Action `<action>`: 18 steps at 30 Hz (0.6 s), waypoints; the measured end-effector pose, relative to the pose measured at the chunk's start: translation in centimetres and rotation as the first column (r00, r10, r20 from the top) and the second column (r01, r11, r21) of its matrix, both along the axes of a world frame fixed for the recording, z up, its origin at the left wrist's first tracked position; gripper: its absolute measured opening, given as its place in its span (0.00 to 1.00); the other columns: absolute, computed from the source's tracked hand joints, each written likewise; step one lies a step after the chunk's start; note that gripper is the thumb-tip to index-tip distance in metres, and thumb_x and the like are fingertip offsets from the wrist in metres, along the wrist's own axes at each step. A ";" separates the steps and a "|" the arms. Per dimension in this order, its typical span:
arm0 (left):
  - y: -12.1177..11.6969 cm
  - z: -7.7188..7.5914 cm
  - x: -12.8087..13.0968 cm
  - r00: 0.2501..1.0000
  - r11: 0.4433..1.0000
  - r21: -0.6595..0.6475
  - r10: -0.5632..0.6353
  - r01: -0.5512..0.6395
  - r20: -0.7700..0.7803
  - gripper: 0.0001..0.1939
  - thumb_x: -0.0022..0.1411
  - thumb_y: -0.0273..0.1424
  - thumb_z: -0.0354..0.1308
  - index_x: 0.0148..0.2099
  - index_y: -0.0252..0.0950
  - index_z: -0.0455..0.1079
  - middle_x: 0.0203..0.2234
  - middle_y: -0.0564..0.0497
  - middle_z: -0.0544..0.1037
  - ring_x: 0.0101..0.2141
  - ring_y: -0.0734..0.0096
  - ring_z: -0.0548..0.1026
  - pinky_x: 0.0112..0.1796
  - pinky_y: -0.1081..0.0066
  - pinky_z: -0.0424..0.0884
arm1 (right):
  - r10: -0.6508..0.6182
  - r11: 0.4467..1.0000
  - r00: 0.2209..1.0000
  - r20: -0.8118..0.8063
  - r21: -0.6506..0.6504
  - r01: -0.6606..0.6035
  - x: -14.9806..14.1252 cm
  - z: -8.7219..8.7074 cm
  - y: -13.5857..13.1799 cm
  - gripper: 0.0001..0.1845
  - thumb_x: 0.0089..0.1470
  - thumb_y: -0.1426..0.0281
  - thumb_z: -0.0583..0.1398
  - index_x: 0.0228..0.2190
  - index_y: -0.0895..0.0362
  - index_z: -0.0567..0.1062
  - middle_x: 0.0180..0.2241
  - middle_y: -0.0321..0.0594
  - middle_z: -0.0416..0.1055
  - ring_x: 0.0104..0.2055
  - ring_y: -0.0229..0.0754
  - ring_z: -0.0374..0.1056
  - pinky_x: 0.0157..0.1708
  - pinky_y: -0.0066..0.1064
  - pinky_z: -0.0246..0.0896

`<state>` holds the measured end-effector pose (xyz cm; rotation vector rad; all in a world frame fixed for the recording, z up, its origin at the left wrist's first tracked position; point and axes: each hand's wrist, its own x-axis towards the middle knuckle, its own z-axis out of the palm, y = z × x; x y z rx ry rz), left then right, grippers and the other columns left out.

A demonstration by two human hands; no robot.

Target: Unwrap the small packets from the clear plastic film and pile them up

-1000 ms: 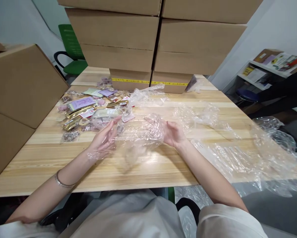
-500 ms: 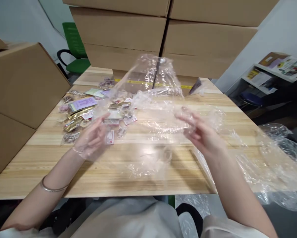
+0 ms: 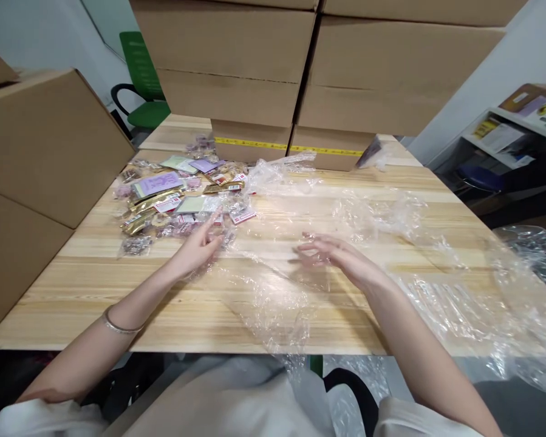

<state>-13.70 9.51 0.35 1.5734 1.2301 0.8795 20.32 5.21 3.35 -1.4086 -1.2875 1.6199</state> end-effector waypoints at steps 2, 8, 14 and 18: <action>0.1 0.3 -0.1 0.996 0.996 0.084 -0.002 0.010 -0.092 0.31 0.60 0.31 0.59 0.65 0.40 0.62 0.16 0.61 0.62 0.17 0.76 0.58 0.22 0.77 0.55 | 0.007 0.999 0.995 0.104 0.047 -0.012 -0.9 -0.4 0.5 0.31 0.50 0.59 0.66 0.56 0.48 0.72 0.44 0.44 0.78 0.30 0.44 0.74 0.28 0.35 0.71; 1.6 1.9 -1.8 0.926 0.922 0.377 0.060 0.093 -0.374 0.24 0.62 0.34 0.56 0.60 0.38 0.69 0.44 0.46 0.78 0.45 0.59 0.72 0.49 0.64 0.65 | -0.230 0.896 0.970 0.073 0.406 0.182 -0.6 -2.7 2.7 0.41 0.58 0.61 0.58 0.67 0.34 0.46 0.60 0.40 0.66 0.14 0.28 0.50 0.16 0.31 0.64; 4.0 4.1 -7.0 0.696 0.912 0.321 0.404 -0.255 -0.593 0.19 0.63 0.39 0.49 0.44 0.34 0.77 0.36 0.44 0.80 0.38 0.57 0.77 0.41 0.65 0.70 | -0.612 0.718 0.615 0.498 0.676 0.166 0.7 -6.7 3.7 0.42 0.59 0.60 0.52 0.69 0.56 0.41 0.61 0.59 0.60 0.37 0.52 0.74 0.35 0.50 0.72; 7.5 5.9 -10.8 0.453 0.817 0.533 0.570 -0.220 -0.686 0.20 0.64 0.37 0.47 0.47 0.34 0.75 0.44 0.40 0.77 0.46 0.52 0.75 0.49 0.61 0.68 | -0.690 0.647 0.239 0.683 0.730 -0.219 -1.1 -6.1 2.5 0.38 0.60 0.63 0.52 0.66 0.67 0.51 0.68 0.65 0.42 0.67 0.68 0.47 0.60 0.66 0.46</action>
